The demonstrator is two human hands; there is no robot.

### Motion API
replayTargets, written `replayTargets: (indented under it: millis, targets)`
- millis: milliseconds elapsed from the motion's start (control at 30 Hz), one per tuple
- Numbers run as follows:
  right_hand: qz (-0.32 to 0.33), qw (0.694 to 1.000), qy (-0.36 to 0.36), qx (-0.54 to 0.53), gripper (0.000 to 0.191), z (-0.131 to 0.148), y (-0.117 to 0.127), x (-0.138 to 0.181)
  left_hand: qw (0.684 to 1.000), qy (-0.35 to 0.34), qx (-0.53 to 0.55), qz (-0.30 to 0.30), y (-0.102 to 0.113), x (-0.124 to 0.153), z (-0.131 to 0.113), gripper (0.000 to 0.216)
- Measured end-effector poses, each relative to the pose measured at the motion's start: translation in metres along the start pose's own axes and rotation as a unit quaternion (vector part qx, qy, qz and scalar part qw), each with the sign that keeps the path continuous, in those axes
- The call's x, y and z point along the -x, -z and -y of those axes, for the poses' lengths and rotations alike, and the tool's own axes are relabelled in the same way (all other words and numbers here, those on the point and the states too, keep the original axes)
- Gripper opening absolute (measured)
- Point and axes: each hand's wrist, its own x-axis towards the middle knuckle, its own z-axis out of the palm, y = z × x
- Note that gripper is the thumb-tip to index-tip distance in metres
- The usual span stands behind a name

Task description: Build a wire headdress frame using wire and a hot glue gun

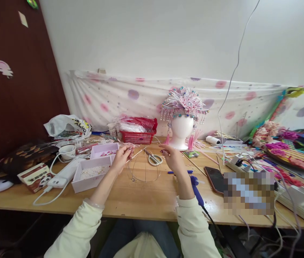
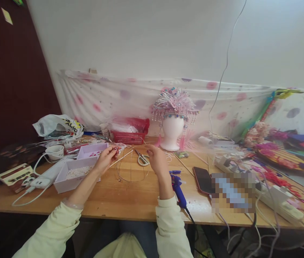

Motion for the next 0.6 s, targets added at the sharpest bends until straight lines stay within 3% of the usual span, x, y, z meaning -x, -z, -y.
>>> replayTargets:
  millis: [267,600]
  targets:
    - [0.016,0.997,-0.057,0.047,0.029,-0.025,-0.035,-0.002,0.99,-0.031,-0.134,-0.006,0.011,-0.007,0.011,0.034]
    - [0.002,0.985,-0.107,0.136,0.029,-0.024,-0.042,0.007,0.949,-0.057,-0.31,-0.01,0.016,-0.001,0.019,0.032]
